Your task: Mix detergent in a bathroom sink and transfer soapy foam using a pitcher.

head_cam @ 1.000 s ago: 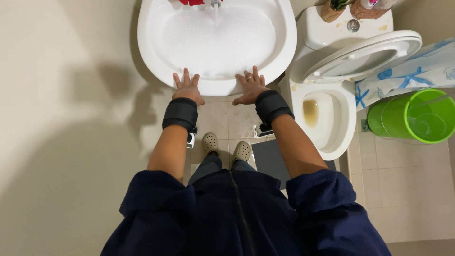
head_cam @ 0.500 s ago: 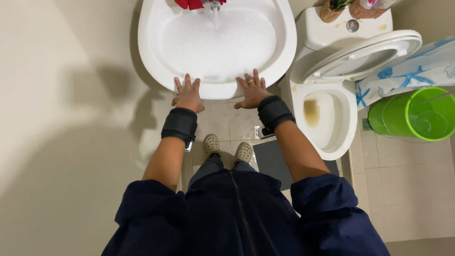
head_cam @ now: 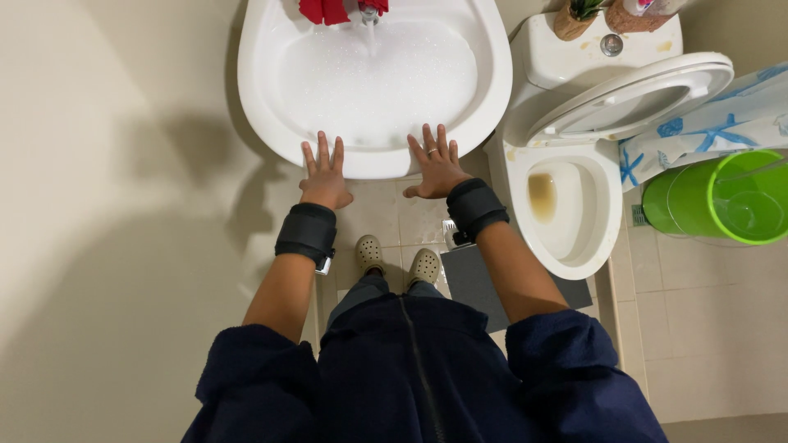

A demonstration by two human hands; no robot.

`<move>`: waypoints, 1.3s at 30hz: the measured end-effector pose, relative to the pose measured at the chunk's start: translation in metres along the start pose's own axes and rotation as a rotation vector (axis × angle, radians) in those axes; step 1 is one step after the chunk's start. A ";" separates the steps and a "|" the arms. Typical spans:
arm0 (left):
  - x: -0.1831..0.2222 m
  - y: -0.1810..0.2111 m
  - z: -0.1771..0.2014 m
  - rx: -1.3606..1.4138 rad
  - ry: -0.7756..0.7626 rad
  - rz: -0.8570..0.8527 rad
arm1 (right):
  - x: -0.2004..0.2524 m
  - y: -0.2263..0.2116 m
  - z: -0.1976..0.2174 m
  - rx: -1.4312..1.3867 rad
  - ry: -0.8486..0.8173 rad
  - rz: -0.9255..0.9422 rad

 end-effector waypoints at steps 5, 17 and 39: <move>0.009 0.005 0.008 0.031 -0.016 0.001 | 0.004 0.001 -0.003 0.031 0.077 0.050; 0.005 0.005 -0.003 0.032 0.015 0.034 | 0.008 0.002 -0.006 0.004 0.097 0.067; 0.007 0.007 -0.001 0.034 0.005 0.070 | -0.001 0.008 -0.008 -0.001 0.022 0.034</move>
Point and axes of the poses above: each hand's wrist, its own x-axis away from the middle knuckle, its own z-axis out of the back of the hand, y = z × x, the point moved 8 cm from there along -x, towards the middle knuckle
